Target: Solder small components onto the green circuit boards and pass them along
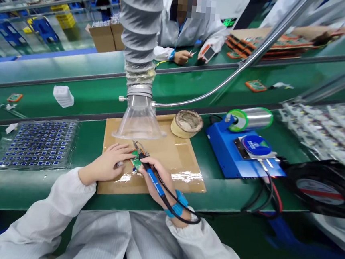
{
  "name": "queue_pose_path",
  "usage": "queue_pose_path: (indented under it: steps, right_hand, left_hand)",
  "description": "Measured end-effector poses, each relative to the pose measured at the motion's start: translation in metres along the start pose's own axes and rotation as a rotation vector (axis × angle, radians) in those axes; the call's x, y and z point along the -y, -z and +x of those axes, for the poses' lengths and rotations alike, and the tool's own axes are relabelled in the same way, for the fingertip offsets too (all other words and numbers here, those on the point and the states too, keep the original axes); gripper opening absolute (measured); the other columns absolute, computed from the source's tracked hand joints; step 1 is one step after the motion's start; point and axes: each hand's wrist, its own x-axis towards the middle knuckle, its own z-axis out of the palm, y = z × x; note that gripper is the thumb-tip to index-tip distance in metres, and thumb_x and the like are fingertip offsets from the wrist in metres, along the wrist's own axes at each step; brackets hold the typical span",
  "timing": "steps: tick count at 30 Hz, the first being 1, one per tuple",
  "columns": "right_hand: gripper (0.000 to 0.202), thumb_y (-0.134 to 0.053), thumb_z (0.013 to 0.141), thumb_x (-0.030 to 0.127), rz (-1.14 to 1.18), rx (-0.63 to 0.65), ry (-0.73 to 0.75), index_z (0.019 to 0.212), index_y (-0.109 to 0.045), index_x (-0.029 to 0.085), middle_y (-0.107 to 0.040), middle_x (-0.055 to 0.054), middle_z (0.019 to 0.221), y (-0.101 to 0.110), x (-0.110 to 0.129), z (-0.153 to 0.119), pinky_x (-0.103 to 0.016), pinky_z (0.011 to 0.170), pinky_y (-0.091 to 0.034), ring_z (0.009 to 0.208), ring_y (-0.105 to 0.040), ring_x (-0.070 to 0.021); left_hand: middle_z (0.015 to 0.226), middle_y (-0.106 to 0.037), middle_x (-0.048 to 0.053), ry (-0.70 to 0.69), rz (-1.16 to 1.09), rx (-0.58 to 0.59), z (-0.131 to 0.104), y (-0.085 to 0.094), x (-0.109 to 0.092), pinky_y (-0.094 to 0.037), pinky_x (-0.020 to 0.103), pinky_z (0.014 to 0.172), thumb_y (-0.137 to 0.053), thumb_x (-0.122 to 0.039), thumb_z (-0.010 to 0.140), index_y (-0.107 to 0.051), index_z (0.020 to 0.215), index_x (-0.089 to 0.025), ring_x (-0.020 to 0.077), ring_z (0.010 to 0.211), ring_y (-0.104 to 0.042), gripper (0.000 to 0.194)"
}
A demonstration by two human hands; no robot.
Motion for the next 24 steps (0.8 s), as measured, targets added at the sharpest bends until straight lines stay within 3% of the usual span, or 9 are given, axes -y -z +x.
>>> queue_pose_path:
  steps: [5,8,10,15,19,24]
  right_hand:
    - [0.018,-0.071,0.094,0.027,0.113,0.043,-0.019,0.111,-0.067,0.028,-0.076,0.002,0.093,-0.011,-0.002,0.002,-0.023,0.073,-0.06,0.077,-0.074,-0.0133]
    - [0.019,-0.072,0.094,0.027,0.142,0.044,-0.061,0.112,-0.066,0.028,-0.076,0.001,0.092,-0.016,-0.004,0.003,-0.025,0.074,-0.06,0.078,-0.074,-0.0144]
    - [0.018,-0.073,0.093,0.027,0.142,0.027,-0.087,0.109,-0.067,0.028,-0.076,0.001,0.094,-0.018,-0.004,0.004,-0.025,0.073,-0.061,0.079,-0.074,-0.0148]
    - [0.016,-0.073,0.092,0.029,0.112,0.027,-0.127,0.108,-0.068,0.028,-0.076,0.001,0.095,-0.022,-0.002,0.006,-0.026,0.075,-0.06,0.08,-0.074,-0.015]
    - [0.02,-0.073,0.092,0.029,0.056,-0.075,-0.139,0.111,-0.069,0.028,-0.077,0.0,0.095,-0.016,-0.002,0.006,-0.028,0.076,-0.061,0.081,-0.075,-0.016]
    - [0.026,-0.076,0.09,0.032,-0.015,-0.17,-0.1,0.116,-0.072,0.027,-0.08,-0.003,0.101,0.008,-0.006,-0.003,-0.033,0.085,-0.063,0.085,-0.077,-0.0189]
  left_hand:
    - [0.12,-0.074,0.008,0.013,-0.175,-0.19,-0.01,-0.003,-0.027,-0.045,0.047,0.103,-0.057,-0.01,0.085,-0.073,0.113,-0.021,0.027,0.117,-0.06,0.034]
    - [0.091,-0.074,0.006,0.159,-0.358,-0.194,-0.006,-0.007,-0.04,-0.046,0.042,0.093,-0.067,-0.022,0.088,-0.075,0.091,-0.021,0.0233,0.096,-0.064,0.009]
    - [0.081,-0.072,0.003,0.272,-0.475,-0.197,-0.003,-0.008,-0.04,-0.046,0.039,0.089,-0.071,-0.026,0.088,-0.075,0.079,-0.02,0.0198,0.083,-0.064,0.011]
    - [0.083,-0.072,0.002,0.359,-0.595,-0.217,-0.003,-0.011,-0.029,-0.045,0.035,0.083,-0.075,-0.023,0.085,-0.077,0.079,-0.021,0.0169,0.08,-0.064,0.008]
    - [0.079,-0.07,0.001,0.34,-0.436,-0.26,-0.001,-0.013,-0.022,-0.044,0.037,0.085,-0.071,-0.017,0.086,-0.075,0.074,-0.021,0.0178,0.082,-0.061,0.013]
    - [0.095,-0.07,0.003,0.363,-0.216,-0.249,0.004,-0.018,-0.014,-0.041,0.041,0.089,-0.069,-0.014,0.085,-0.073,0.069,-0.021,0.0214,0.095,-0.057,0.018]
